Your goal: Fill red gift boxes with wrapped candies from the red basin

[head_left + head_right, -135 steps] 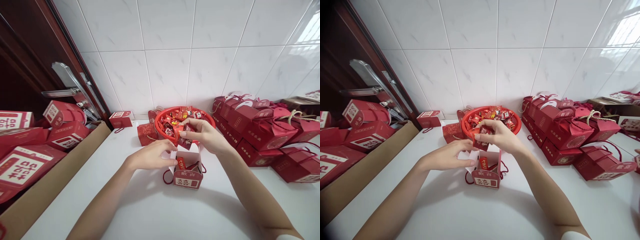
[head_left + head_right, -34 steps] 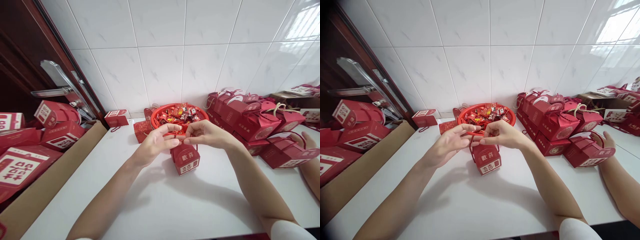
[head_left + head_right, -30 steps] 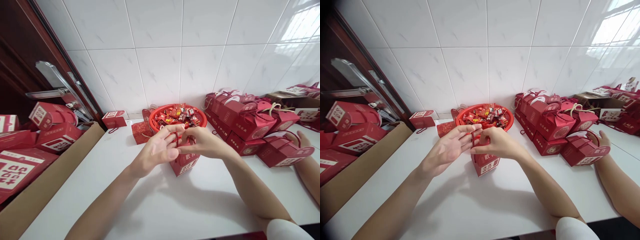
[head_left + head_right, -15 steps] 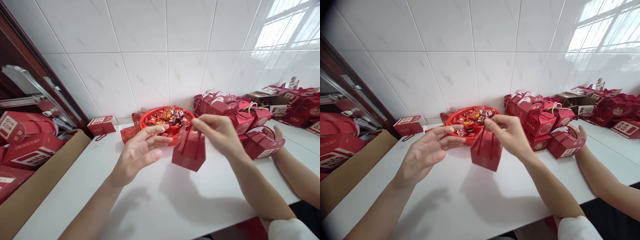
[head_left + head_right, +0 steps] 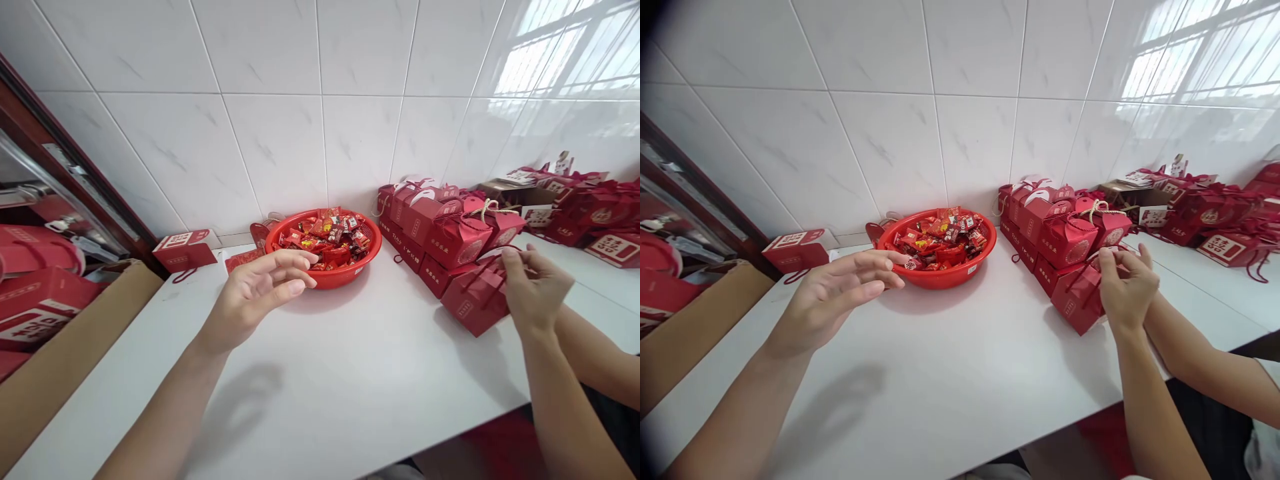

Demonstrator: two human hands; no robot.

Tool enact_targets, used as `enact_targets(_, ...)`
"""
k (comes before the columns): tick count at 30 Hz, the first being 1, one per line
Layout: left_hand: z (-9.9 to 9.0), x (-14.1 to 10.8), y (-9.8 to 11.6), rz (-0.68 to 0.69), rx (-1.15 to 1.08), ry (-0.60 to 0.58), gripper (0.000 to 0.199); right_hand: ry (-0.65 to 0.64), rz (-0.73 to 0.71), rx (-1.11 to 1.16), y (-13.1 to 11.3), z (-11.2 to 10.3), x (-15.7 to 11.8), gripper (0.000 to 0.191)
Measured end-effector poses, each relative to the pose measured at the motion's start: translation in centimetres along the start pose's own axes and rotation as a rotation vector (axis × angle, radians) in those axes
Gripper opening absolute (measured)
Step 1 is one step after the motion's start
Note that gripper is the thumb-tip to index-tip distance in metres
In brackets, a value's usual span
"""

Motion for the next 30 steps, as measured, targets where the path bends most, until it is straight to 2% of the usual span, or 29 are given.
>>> enact_targets(2,0.1,0.1,-0.1,-0.001,0.004,-0.008,0.02,-0.034,-0.038,-0.093,0.3,1.0,-0.4,0.025)
enact_targets(5,0.2,0.1,-0.2,-0.004,0.025,-0.022,0.018,-0.188,-0.05,-0.255,0.1,2.7,-0.8,0.028)
enact_targets(7,0.2,0.1,-0.2,-0.007,0.052,-0.023,0.017,-0.247,-0.064,-0.315,-0.3,3.2,-0.9,0.028)
enact_targets(12,0.6,0.1,-0.2,-0.015,0.082,-0.041,0.018,-0.248,-0.073,-0.361,0.4,3.2,-0.7,0.022)
enact_targets(17,0.9,0.4,-0.5,-0.033,0.09,-0.075,0.021,-0.221,-0.1,-0.449,1.9,3.3,-0.5,0.032)
enact_targets(20,-0.1,0.6,-1.3,-0.042,0.12,-0.055,0.022,-0.258,-0.089,-0.532,1.9,3.4,-0.6,0.047)
enact_targets(22,-1.8,0.6,-2.1,-0.055,0.189,-0.021,0.025,-0.248,-0.069,-0.598,1.5,2.9,-0.6,0.06)
enact_targets(24,-4.6,0.5,-2.6,-0.073,0.31,0.048,0.03,-0.271,-0.032,-0.66,1.5,2.4,-0.6,0.065)
enact_targets(25,-6.6,0.4,-2.6,-0.087,0.379,0.11,0.031,-0.317,-0.009,-0.683,1.8,2.4,-0.5,0.062)
enact_targets(28,-14.1,-1.0,-1.6,-0.156,0.514,0.359,0.033,-0.452,0.038,-0.726,3.1,2.4,-0.2,0.053)
enact_targets(30,-19.2,-2.9,-0.7,-0.276,0.593,0.522,0.023,-0.443,-0.008,-0.75,3.4,2.0,0.3,0.05)
Point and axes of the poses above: each hand's wrist, its own x-axis towards the middle knuckle, its own z-axis out of the palm, y = z × x, the point moved 8 cm from there along x, towards the middle knuckle, and after that the axes turned 9 degrees about -z, right-handed, at the moved point
